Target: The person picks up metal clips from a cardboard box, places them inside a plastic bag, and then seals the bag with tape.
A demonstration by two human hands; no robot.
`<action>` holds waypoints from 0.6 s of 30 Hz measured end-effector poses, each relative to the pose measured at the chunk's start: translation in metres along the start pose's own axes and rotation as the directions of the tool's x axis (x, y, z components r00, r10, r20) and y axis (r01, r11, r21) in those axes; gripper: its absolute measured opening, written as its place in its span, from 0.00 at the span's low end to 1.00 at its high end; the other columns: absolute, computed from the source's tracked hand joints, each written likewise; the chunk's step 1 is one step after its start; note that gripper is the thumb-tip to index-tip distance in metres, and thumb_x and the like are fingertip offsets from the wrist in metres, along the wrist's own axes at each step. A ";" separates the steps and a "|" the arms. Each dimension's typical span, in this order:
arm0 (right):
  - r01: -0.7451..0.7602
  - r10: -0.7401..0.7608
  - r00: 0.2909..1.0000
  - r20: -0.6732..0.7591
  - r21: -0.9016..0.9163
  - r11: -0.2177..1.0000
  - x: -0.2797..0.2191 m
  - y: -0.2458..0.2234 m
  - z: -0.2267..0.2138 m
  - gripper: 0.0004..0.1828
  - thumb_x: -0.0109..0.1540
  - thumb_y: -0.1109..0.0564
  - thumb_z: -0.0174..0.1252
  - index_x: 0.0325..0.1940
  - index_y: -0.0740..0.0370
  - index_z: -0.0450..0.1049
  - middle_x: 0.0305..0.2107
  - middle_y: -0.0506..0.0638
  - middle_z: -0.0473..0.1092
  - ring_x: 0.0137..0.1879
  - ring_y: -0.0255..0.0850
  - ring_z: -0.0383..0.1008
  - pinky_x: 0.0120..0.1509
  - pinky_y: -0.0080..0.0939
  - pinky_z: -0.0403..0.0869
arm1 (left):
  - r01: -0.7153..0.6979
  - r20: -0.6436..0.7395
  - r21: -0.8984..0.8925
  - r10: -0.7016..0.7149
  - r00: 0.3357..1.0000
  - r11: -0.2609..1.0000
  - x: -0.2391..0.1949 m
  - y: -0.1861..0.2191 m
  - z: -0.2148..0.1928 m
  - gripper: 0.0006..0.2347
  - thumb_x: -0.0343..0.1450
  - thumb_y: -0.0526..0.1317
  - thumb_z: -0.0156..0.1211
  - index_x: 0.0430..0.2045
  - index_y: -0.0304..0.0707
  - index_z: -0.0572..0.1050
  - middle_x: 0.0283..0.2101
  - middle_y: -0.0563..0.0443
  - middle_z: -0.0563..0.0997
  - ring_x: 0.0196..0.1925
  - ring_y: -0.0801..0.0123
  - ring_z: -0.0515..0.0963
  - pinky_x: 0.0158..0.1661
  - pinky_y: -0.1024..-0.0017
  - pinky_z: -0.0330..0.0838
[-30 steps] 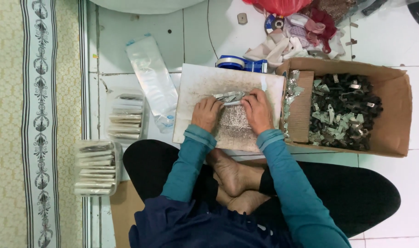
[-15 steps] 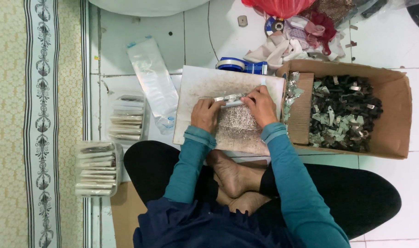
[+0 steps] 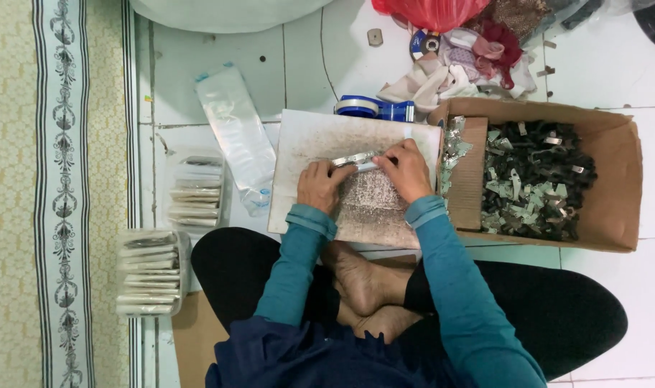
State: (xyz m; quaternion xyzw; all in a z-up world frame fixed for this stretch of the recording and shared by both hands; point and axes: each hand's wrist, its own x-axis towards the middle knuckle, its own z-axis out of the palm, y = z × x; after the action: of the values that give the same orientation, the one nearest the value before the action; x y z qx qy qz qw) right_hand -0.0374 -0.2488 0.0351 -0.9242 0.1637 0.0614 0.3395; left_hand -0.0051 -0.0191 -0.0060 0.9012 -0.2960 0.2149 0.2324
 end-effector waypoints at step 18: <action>-0.006 0.002 1.000 -0.017 -0.243 0.970 0.115 0.024 -0.038 0.08 0.69 0.45 0.57 0.51 0.37 0.78 0.51 0.45 0.63 0.56 0.53 0.76 0.59 0.57 0.76 | -0.053 -0.001 0.091 0.054 0.999 0.994 -0.002 0.000 0.006 0.13 0.76 0.38 0.46 0.44 0.73 0.73 0.34 0.55 0.68 0.36 0.61 0.73 0.33 0.66 0.70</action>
State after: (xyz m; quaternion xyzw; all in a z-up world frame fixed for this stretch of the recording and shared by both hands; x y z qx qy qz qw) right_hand 0.0620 -0.3203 0.0233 -0.9590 0.1597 0.0739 0.2221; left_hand -0.0048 -0.0213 -0.0117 0.9021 -0.3096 0.2360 0.1860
